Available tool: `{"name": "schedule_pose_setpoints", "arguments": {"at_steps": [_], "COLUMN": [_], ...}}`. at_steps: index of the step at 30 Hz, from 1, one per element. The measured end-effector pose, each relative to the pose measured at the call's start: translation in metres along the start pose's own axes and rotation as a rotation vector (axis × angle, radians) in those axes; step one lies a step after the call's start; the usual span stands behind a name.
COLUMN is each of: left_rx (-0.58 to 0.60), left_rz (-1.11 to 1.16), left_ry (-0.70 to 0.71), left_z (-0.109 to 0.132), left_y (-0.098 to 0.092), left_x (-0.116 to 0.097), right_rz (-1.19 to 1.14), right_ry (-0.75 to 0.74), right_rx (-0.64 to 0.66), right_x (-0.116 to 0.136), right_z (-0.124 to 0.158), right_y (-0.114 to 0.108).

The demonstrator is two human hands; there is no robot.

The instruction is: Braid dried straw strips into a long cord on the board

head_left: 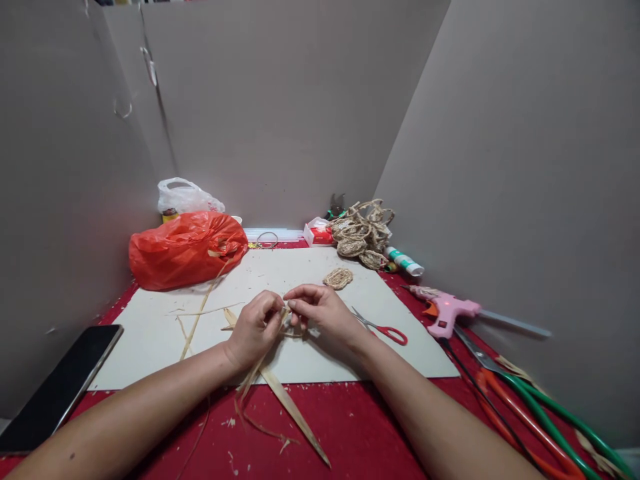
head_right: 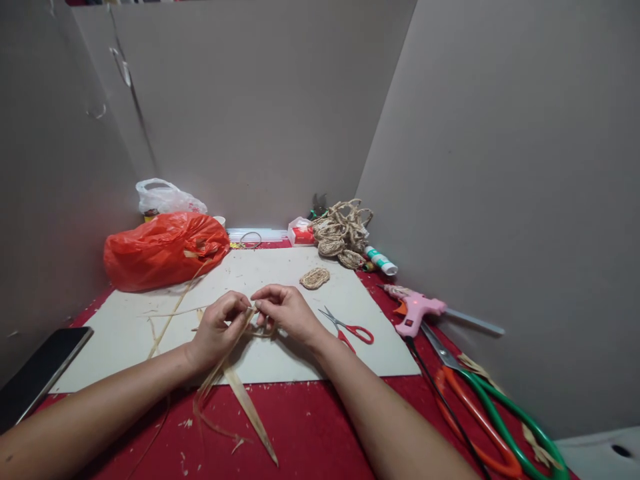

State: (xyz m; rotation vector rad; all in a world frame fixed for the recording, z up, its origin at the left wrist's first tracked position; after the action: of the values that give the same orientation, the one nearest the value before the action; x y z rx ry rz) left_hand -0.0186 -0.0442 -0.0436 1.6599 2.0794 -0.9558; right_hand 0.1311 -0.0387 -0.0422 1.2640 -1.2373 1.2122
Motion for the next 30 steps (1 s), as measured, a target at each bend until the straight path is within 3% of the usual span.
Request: {"name": "schedule_pose_setpoints", "arguments": {"at_steps": [5, 7, 11, 17, 26, 30], "left_rx": [0.016, 0.004, -0.046, -0.061, -0.053, -0.052], "left_rz": [0.201, 0.209, 0.076, -0.019, -0.057, -0.024], "left_ry": [-0.262, -0.283, -0.134, 0.064, 0.116, 0.058], "left_z": [0.008, 0.008, 0.004, 0.000, 0.001, 0.002], "left_y": [0.007, 0.008, 0.004, 0.000, 0.001, 0.001], "left_x": [0.003, 0.003, 0.000, -0.007, -0.008, -0.005], "right_rz": [-0.060, -0.065, -0.040, -0.057, 0.033, 0.203], "right_ry": [0.000, -0.014, 0.000, 0.055, -0.015, -0.180], "right_rx": [0.014, 0.012, 0.007, 0.114, 0.125, 0.089], "right_x": [0.000, -0.001, 0.000, 0.002, 0.000, 0.005], "right_z": [0.001, 0.001, 0.002, 0.005, 0.007, 0.010], "right_y": [0.003, 0.003, 0.001, -0.003, -0.004, 0.000]}}
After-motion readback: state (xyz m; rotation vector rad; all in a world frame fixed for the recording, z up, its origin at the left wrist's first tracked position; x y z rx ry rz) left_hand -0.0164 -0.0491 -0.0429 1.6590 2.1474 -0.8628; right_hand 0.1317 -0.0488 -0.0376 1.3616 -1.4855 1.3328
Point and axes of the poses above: each hand's wrist, its own z-axis away from the middle knuckle, its own y-axis out of the palm, x = y × z, the point moved 3 cm from there along -z, towards the middle knuckle, and after that the axes turned 12 degrees about -x, right-handed, at the moved point
